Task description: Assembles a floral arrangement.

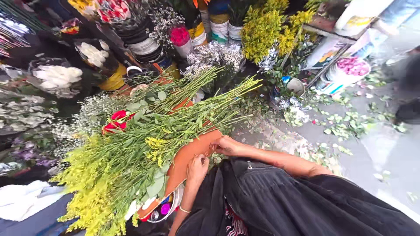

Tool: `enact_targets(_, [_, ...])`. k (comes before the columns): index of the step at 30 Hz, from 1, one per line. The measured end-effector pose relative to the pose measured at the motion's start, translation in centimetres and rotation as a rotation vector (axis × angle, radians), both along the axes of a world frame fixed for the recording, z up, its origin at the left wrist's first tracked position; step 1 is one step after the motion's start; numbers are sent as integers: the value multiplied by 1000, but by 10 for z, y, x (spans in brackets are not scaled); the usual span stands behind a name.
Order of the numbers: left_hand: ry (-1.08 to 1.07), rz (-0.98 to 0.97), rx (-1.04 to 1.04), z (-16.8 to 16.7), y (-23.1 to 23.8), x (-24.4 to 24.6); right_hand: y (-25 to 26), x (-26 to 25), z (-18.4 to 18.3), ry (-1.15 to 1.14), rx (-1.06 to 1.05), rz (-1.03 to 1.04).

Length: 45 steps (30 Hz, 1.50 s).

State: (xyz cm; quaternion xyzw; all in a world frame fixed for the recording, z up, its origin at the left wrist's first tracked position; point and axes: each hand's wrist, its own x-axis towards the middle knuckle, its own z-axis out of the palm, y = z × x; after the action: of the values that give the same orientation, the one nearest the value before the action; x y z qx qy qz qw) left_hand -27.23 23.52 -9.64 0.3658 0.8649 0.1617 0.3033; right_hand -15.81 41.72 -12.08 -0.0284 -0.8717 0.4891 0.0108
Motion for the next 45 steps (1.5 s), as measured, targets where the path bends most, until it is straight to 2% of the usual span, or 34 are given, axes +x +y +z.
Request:
enact_targets(3, [192, 51, -162, -4, -6, -7, -20, -21, 25, 77, 153, 50])
enact_targets(7, [290, 93, -113, -10, -14, -19, -11, -58, 69, 296, 115, 145])
enact_targets(9, [231, 128, -125, -4, -19, -30, 3, -83, 92, 283, 156, 116])
enact_targets(12, [39, 160, -34, 12, -37, -50, 42, -138, 119, 302, 275, 37])
enact_targets(16, [-248, 42, 169, 48, -69, -84, 117, -237, 140, 425, 486, 7])
enact_targets(17, [-242, 39, 195, 64, -73, -91, 134, -267, 140, 450, 527, 11])
enact_targets(19, [-97, 60, 316, 94, -78, -105, 159, -332, 137, 503, 581, 48])
enact_targets(21, [74, 70, 477, 121, -74, -126, 165, -398, 125, 542, 562, 184])
enact_targets(24, [276, 42, 590, 134, -51, -172, 148, -490, 94, 322, 495, 421])
enact_targets(25, [252, -11, 585, 135, -41, -185, 142, -516, 79, 211, 543, 440])
enact_targets(28, [-28, -200, 557, 148, -15, -207, 141, -571, 43, -114, 676, 420])
enact_targets(30, [10, -194, 503, 157, -5, -220, 144, -588, 39, -324, 565, 479])
enact_targets(33, [368, -66, 355, 158, 12, -263, 150, -587, 43, -446, 308, 553])
enact_targets(34, [419, -27, 265, 154, 21, -287, 153, -584, 44, -462, 252, 547])
enact_targets(36, [366, 29, 58, 141, 46, -345, 158, -579, 44, -472, 212, 500])
enact_targets(38, [297, 66, -111, 111, 67, -401, 158, -574, 51, -510, 216, 449])
enact_targets(40, [199, 94, -213, 82, 76, -436, 159, -572, 51, -530, 214, 454])
enact_targets(42, [134, 73, -283, 77, 83, -437, 166, -571, 48, -530, 215, 461])
enact_targets(45, [150, -6, -327, 89, 79, -404, 170, -557, 43, -513, 218, 506])
